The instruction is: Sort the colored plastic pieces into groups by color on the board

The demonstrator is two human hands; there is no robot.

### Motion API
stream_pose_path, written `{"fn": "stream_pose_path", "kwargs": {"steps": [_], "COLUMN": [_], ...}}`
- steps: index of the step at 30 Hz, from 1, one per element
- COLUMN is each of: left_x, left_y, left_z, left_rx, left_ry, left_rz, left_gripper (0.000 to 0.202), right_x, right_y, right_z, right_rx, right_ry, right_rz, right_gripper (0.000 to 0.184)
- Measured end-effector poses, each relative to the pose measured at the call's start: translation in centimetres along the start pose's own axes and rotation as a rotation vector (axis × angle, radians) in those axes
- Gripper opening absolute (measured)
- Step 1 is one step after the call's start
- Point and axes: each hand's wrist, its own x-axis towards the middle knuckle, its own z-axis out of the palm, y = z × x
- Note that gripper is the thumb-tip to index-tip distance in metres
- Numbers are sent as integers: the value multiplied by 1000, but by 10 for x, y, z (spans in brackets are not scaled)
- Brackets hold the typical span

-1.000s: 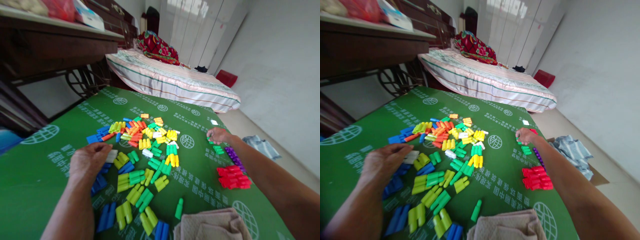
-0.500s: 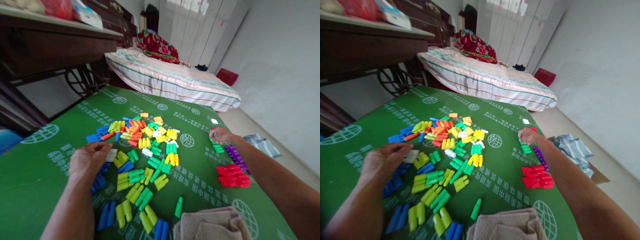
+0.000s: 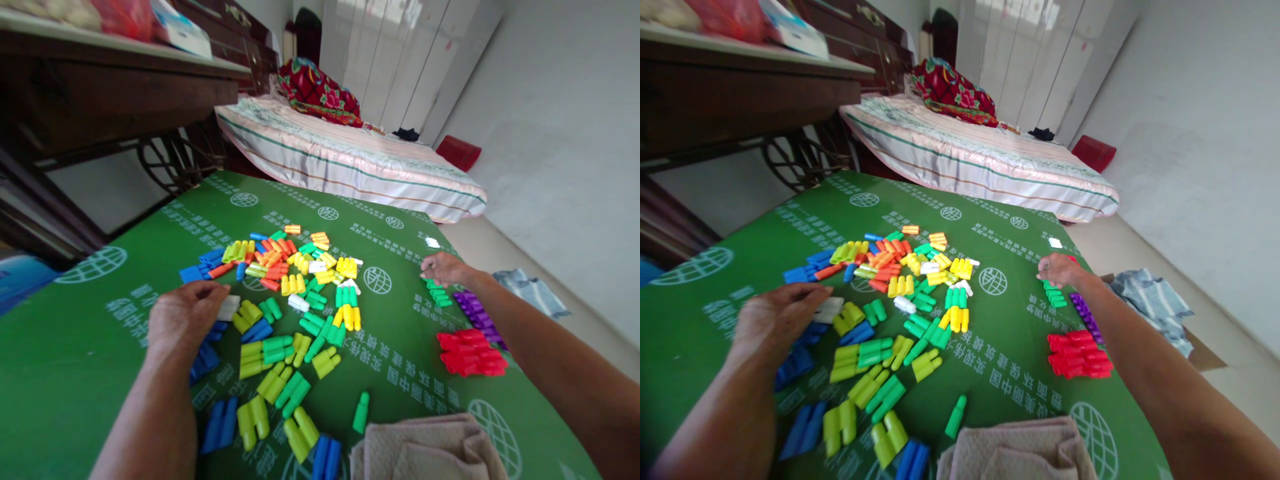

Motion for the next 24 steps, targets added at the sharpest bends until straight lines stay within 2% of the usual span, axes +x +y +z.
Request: {"fn": "stream_pose_path", "kwargs": {"steps": [4,6,9,11,13,16,20,22,24], "left_x": [-2,-3,-5,-6,-5,-2,-2,-3,-4], "left_y": [0,1,4,4,1,-4,-5,-3,-1], "left_z": [0,-1,-3,-3,-2,1,1,0,-1], "left_rx": [-6,-10,-8,-19,-41,-55,-10,-8,-1], "left_ry": [-4,-2,-10,-9,8,20,5,-2,-6], "left_rz": [29,22,10,13,39,64,43,51,52], "left_gripper": [38,37,35,34,34,35,38,40,41], "right_x": [-15,-30,-53,-63,-64,-56,-41,-38,-40], "right_y": [-29,-54,-98,-123,-139,-149,-143,-137,-129], "right_z": [8,17,34,45,56,71,85,86,82], "right_rx": [22,22,-97,-198,-270,-236,59,177,208], "right_ry": [31,27,42,78,101,84,-5,-54,-45], "right_rz": [-156,-288,-539,-580,-541,-492,-465,-434,-425], "right_gripper": [20,21,26,29,29,24,11,10,10]}}
